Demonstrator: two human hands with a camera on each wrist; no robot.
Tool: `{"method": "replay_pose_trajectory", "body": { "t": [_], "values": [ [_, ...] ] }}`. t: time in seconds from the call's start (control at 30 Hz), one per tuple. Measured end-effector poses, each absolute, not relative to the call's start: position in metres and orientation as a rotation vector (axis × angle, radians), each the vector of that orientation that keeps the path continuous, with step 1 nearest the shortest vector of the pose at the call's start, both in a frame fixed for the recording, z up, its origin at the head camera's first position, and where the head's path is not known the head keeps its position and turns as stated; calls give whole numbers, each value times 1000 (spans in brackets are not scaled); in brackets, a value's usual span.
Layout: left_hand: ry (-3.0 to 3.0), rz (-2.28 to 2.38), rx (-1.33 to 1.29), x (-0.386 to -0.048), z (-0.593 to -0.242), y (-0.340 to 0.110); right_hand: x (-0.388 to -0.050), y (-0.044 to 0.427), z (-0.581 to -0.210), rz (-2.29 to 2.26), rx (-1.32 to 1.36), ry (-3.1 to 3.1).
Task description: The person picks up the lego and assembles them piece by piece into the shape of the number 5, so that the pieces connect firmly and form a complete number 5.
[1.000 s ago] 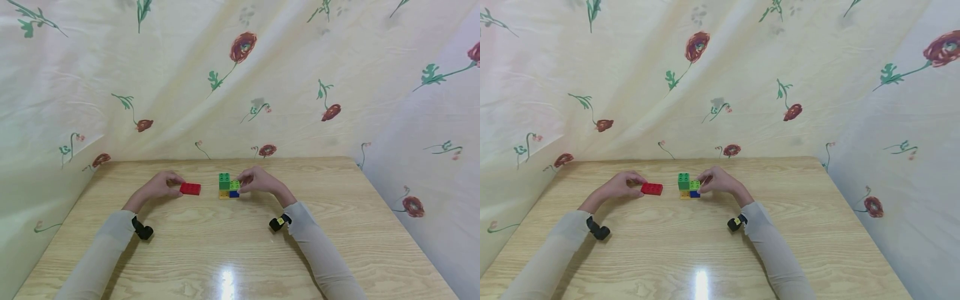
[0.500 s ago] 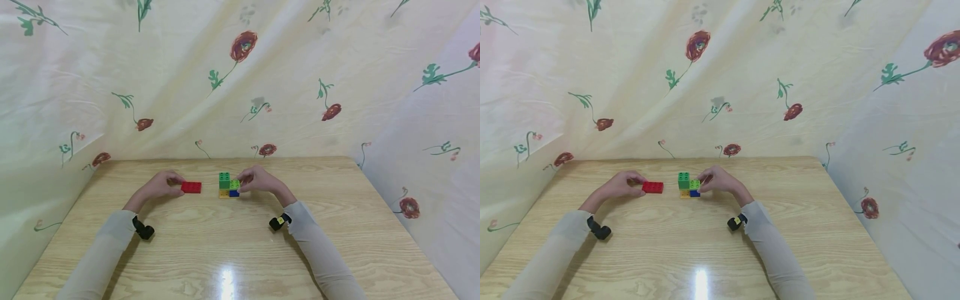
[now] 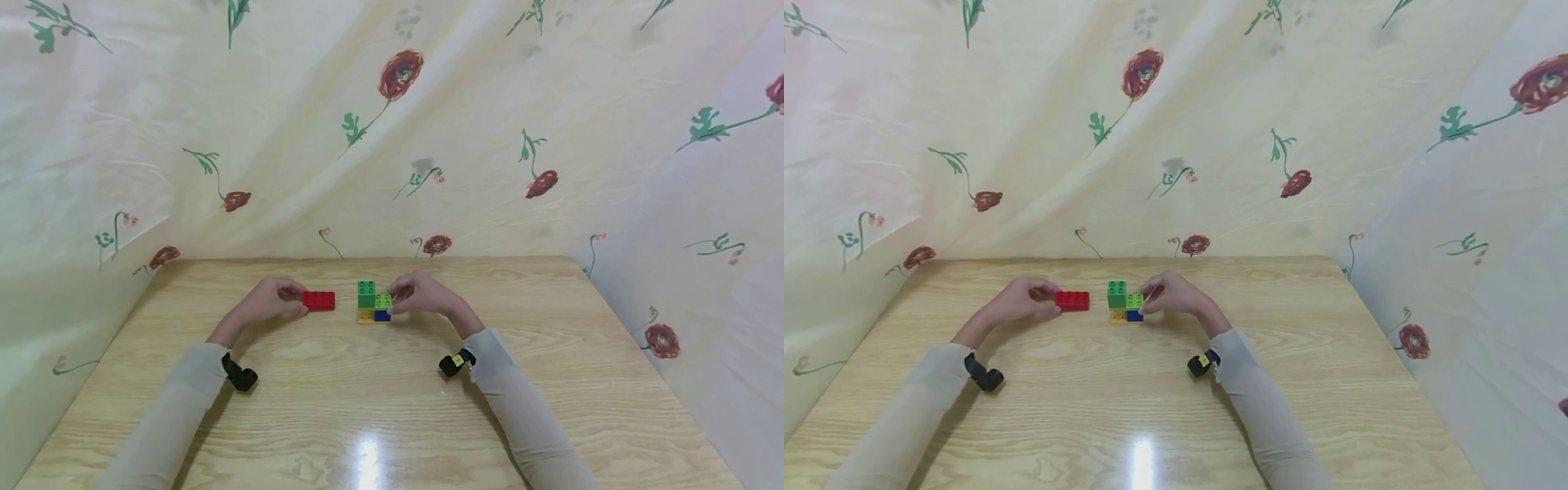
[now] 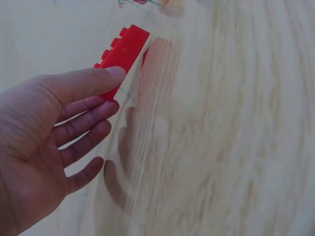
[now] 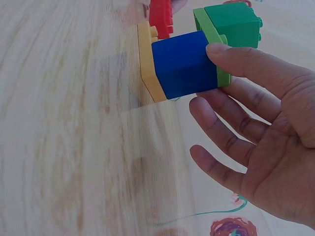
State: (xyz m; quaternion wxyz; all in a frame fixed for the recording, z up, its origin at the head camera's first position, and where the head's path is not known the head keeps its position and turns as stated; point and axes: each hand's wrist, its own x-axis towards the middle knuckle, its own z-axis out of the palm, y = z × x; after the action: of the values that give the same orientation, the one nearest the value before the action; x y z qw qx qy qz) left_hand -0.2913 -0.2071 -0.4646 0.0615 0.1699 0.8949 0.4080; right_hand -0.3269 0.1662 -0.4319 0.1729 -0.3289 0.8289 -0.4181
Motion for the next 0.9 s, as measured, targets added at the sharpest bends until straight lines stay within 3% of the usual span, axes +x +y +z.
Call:
{"method": "replay_pose_trajectory", "body": {
  "t": [0.63, 0.9],
  "values": [
    [2757, 1430, 445, -293, -445, -189, -327, 167, -431, -1174, -946, 2352],
    [2805, 1460, 532, -296, -438, -177, -329, 167, -432, -1162, -955, 2359]
  ]
}}
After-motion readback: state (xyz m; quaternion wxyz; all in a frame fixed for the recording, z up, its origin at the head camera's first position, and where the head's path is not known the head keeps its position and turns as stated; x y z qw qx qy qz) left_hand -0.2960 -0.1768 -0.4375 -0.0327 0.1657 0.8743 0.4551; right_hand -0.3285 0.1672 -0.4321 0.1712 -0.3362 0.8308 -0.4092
